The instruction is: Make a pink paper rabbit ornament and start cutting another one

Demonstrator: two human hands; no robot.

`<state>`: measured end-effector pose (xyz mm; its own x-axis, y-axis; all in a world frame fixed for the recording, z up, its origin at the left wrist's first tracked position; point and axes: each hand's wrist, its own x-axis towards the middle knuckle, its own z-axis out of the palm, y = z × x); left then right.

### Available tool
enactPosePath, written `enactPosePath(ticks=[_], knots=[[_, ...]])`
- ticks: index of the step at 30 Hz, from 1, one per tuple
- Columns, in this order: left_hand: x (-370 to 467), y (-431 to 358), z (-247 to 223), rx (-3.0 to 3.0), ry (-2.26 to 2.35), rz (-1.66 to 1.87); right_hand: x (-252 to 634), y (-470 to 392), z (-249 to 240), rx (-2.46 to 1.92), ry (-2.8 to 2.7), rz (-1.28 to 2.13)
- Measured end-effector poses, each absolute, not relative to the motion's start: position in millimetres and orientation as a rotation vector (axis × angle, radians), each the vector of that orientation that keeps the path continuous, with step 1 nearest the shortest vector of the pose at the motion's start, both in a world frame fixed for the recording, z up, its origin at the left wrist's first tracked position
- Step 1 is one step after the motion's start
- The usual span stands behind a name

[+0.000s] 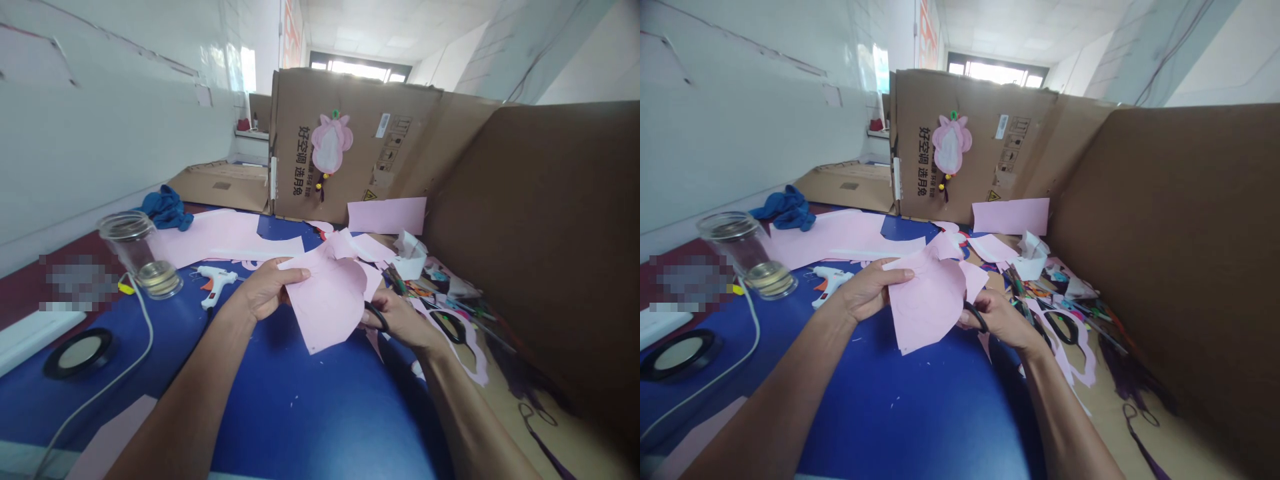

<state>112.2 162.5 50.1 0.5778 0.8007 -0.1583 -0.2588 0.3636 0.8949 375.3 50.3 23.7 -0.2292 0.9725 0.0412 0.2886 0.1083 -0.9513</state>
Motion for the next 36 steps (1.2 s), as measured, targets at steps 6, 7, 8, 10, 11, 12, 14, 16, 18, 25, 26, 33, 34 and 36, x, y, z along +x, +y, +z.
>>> enactPosePath(ticks=[6, 7, 8, 10, 11, 12, 14, 16, 18, 25, 26, 33, 34, 36], knots=[[112, 161, 53, 0.988, 0.647, 0.799, 377, 48, 29, -1.233, -1.691, 1.171], [112, 161, 53, 0.988, 0.639, 0.800, 377, 48, 29, -1.234, -1.682, 1.186], [112, 161, 53, 0.989, 0.632, 0.798, 377, 48, 29, -1.239, -1.673, 1.194], [112, 162, 53, 0.989, 0.626, 0.794, 378, 49, 27, -1.252, -1.666, 1.191], [111, 162, 54, 0.987, 0.624, 0.794, 379, 49, 26, -1.262, -1.666, 1.183], [111, 162, 54, 0.985, 0.622, 0.793, 379, 49, 25, -1.270, -1.668, 1.174], [111, 162, 54, 0.981, 0.620, 0.794, 379, 49, 24, -1.280, -1.672, 1.166], [112, 162, 53, 0.978, 0.618, 0.797, 379, 49, 25, -1.271, -1.676, 1.166], [112, 162, 52, 0.978, 0.622, 0.801, 378, 49, 26, -1.261, -1.681, 1.165], [114, 162, 51, 0.989, 0.663, 0.815, 375, 51, 29, -1.281, -1.700, 1.113], [115, 162, 51, 0.993, 0.667, 0.819, 375, 52, 28, -1.288, -1.692, 1.103], [118, 161, 47, 1.014, 0.702, 0.822, 370, 51, 27, -1.365, -1.606, 1.073], [119, 161, 47, 1.013, 0.705, 0.821, 369, 51, 26, -1.373, -1.593, 1.072], [120, 160, 47, 1.001, 0.711, 0.820, 367, 51, 27, -1.381, -1.568, 1.068]])
